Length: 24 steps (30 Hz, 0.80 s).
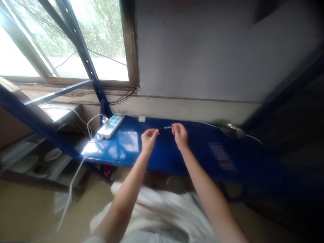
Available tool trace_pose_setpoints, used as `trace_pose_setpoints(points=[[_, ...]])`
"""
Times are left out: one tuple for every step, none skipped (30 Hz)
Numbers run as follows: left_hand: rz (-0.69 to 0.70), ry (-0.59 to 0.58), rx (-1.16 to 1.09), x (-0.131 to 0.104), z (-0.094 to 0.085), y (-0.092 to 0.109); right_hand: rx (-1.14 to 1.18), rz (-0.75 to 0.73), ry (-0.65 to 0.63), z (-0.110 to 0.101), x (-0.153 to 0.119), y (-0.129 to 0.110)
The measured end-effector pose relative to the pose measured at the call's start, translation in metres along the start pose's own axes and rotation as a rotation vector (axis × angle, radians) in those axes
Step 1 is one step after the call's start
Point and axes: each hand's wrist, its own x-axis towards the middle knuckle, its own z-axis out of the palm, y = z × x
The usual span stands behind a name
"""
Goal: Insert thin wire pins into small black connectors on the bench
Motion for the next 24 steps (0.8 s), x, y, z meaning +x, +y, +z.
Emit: trace_pose_setpoints(points=[[-0.006,0.005,-0.001,0.000,0.000,-0.001,-0.003,-0.004,-0.002,0.000,-0.001,0.000],[-0.011,0.006,-0.004,0.000,0.001,-0.002,-0.004,-0.008,-0.005,0.000,-0.001,0.000],[-0.013,0.007,-0.008,0.001,0.001,-0.003,-0.004,-0.012,-0.006,0.000,-0.002,0.000],[-0.014,0.008,-0.014,0.001,0.001,-0.003,-0.004,-0.015,-0.007,0.000,-0.002,0.000],[-0.014,0.011,-0.021,0.001,0.000,-0.004,-0.002,-0.016,-0.010,0.000,-0.002,0.000],[-0.017,0.014,-0.029,0.001,0.000,-0.004,0.002,-0.016,-0.014,0.000,-0.002,0.000],[-0.020,0.015,-0.036,0.001,0.000,-0.004,0.009,-0.011,-0.026,0.000,-0.001,0.000],[-0.024,0.012,-0.044,0.001,0.000,-0.003,0.019,0.000,-0.042,0.000,-0.001,0.000],[-0.028,0.003,-0.052,0.001,0.000,-0.003,0.031,0.014,-0.062,0.000,0.000,0.000],[-0.031,-0.015,-0.056,0.000,0.001,-0.002,0.042,0.031,-0.086,0.000,0.001,0.000],[-0.032,-0.038,-0.058,0.000,0.001,-0.002,0.050,0.049,-0.110,0.001,0.001,0.000],[-0.032,-0.063,-0.058,0.000,0.002,0.000,0.054,0.065,-0.131,0.001,0.002,0.000],[-0.031,-0.086,-0.055,0.000,0.003,0.001,0.054,0.076,-0.146,0.002,0.002,0.000],[-0.028,-0.104,-0.049,0.000,0.005,0.002,0.052,0.083,-0.152,0.003,0.002,0.000],[-0.024,-0.116,-0.040,0.001,0.006,0.004,0.049,0.088,-0.152,0.003,0.001,-0.001],[-0.017,-0.122,-0.029,0.001,0.008,0.006,0.047,0.091,-0.147,0.003,0.001,-0.001],[-0.008,-0.123,-0.015,0.002,0.009,0.007,0.046,0.093,-0.140,0.003,0.001,-0.001],[0.001,-0.122,0.002,0.003,0.010,0.009,0.047,0.095,-0.134,0.003,0.000,-0.001],[0.013,-0.123,0.018,0.005,0.011,0.010,0.048,0.096,-0.131,0.003,0.000,-0.001],[0.024,-0.127,0.030,0.006,0.012,0.010,0.053,0.096,-0.129,0.003,0.000,-0.001],[0.034,-0.134,0.038,0.007,0.013,0.011,0.059,0.094,-0.127,0.002,0.000,-0.002],[0.040,-0.140,0.041,0.008,0.013,0.010,0.067,0.091,-0.124,0.002,0.000,-0.002],[0.043,-0.145,0.040,0.009,0.014,0.010,0.073,0.088,-0.121,0.002,0.000,-0.002],[0.044,-0.149,0.036,0.009,0.014,0.009,0.076,0.087,-0.118,0.001,0.001,-0.002]])
